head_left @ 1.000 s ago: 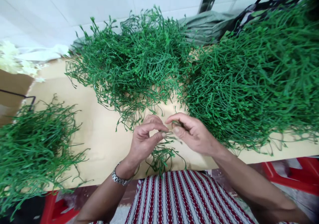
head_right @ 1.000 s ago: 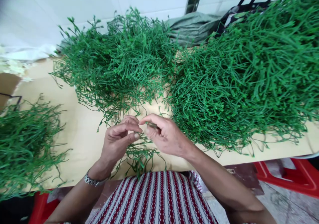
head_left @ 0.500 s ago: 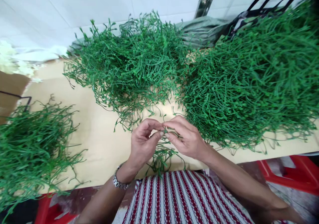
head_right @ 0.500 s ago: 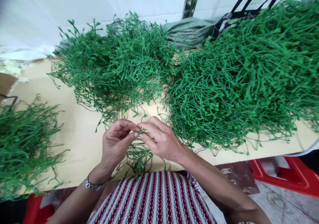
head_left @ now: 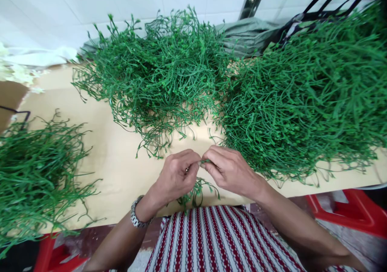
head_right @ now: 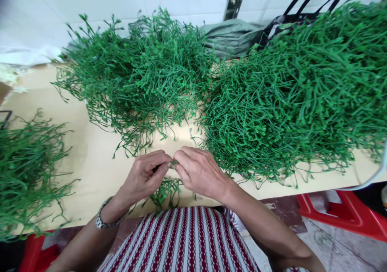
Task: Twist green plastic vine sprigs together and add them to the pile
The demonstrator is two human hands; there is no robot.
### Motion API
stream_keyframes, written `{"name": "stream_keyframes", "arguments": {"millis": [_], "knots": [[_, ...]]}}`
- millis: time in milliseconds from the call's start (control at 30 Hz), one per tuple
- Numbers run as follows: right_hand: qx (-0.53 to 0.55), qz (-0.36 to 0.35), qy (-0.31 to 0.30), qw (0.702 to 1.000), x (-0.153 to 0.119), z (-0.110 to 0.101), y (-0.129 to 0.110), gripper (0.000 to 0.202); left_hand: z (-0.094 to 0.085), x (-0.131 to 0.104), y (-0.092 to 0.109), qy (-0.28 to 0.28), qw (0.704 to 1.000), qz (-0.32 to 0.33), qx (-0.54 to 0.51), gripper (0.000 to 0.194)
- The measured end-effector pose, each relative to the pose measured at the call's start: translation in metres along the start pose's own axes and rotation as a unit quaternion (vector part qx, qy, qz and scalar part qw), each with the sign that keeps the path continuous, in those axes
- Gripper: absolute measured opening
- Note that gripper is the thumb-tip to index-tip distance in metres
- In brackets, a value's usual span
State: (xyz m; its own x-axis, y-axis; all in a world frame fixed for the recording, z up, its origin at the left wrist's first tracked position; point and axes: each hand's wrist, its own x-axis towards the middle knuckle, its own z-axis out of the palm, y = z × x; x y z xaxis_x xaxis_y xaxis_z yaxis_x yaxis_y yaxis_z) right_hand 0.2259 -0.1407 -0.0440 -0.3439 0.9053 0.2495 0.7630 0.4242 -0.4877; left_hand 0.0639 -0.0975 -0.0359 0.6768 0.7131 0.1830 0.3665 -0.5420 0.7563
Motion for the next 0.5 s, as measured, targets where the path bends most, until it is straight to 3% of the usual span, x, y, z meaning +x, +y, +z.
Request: {"name": "stream_keyframes", "arguments": {"millis": [100, 200, 300, 400, 500], "knots": [[0.033, 0.024, -0.037, 0.999, 0.0, -0.005, -0.003, 0.01, -0.001, -0.002, -0.001, -0.003, 0.999, 0.008, -0.033, 0.022], [0.189, 0.032, -0.08, 0.978, -0.001, -0.01, -0.001, 0.012, -0.003, -0.003, -0.001, -0.027, 0.989, 0.018, -0.145, 0.02], [0.38, 0.021, -0.134, 0.915, -0.002, -0.01, 0.003, 0.013, -0.006, -0.004, 0.0, -0.095, 0.955, 0.022, -0.28, 0.021], [0.488, -0.01, -0.184, 0.853, -0.002, -0.006, 0.01, 0.017, -0.011, -0.007, -0.003, -0.154, 0.935, 0.033, -0.319, 0.028], [0.518, -0.077, -0.265, 0.809, -0.001, -0.007, 0.02, 0.023, -0.017, -0.011, -0.019, -0.142, 0.942, 0.008, -0.304, 0.022]]}}
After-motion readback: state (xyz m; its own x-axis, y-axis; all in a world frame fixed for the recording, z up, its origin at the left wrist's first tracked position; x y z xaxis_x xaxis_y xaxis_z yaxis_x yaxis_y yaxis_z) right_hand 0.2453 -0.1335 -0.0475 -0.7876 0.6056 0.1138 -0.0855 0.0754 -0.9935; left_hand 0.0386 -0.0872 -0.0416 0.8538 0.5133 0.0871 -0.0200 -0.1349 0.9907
